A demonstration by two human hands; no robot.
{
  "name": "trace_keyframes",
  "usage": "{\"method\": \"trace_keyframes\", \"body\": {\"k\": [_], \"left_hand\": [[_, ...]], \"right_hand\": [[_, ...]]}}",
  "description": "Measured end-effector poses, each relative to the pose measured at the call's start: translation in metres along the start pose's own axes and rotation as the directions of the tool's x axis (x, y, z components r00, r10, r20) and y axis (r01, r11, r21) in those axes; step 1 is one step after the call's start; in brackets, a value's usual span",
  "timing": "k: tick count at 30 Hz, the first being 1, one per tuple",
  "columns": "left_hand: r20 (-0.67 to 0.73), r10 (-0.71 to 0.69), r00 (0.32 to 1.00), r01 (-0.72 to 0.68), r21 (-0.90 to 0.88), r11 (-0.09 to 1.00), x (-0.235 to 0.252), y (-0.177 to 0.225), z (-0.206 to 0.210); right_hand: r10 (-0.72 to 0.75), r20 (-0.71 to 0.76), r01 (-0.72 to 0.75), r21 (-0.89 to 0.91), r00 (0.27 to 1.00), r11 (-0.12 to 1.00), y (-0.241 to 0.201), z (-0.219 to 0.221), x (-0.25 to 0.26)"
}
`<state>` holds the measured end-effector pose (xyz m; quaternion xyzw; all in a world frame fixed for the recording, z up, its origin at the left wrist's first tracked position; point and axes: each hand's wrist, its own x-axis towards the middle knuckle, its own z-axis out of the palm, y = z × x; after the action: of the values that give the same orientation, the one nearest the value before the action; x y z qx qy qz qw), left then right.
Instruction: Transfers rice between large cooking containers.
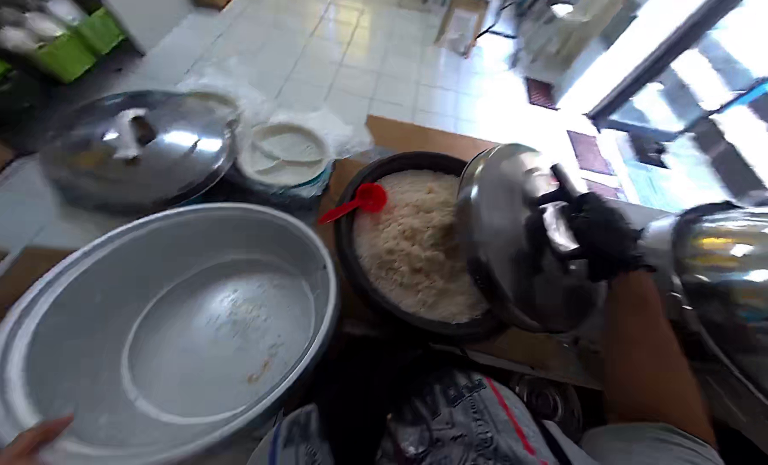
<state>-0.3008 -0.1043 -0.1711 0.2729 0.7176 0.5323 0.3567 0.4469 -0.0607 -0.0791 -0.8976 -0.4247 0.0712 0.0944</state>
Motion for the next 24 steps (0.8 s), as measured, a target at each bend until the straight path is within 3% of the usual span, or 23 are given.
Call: {"method": "trace_keyframes", "body": {"k": [3, 5, 9, 15, 19, 24], "left_hand": [[-0.089, -0.069, 0.994, 0.07, 0.013, 0.997, 0.008, -0.009, 0.007], [-0.166, -0.129, 0.978, 0.135, 0.025, 0.99, -0.003, 0.008, 0.023], [-0.186, -0.155, 0.97, 0.159, 0.006, 0.987, -0.015, 0.021, 0.032], [-0.198, -0.201, 0.959, 0.198, -0.032, 0.98, -0.019, 0.024, 0.033], [-0.213, -0.213, 0.953, 0.207, -0.05, 0.977, -0.017, 0.027, 0.034], [-0.209, -0.209, 0.955, 0.2, -0.063, 0.978, -0.016, 0.028, 0.034]], "right_hand": [[-0.115, -0.06, 0.114, -0.021, 0.992, 0.993, -0.076, -0.02, -0.013], [-0.199, -0.045, 0.197, -0.036, 0.979, 0.98, -0.127, -0.023, -0.022], [-0.371, 0.016, 0.37, -0.128, 0.928, 0.92, -0.189, 0.002, -0.028], [-0.397, 0.145, 0.419, -0.191, 0.906, 0.888, -0.22, 0.038, -0.03], [-0.462, 0.103, 0.472, -0.13, 0.881, 0.872, -0.241, 0.047, -0.04], [-0.452, 0.171, 0.477, -0.153, 0.875, 0.865, -0.276, 0.048, -0.057]]}}
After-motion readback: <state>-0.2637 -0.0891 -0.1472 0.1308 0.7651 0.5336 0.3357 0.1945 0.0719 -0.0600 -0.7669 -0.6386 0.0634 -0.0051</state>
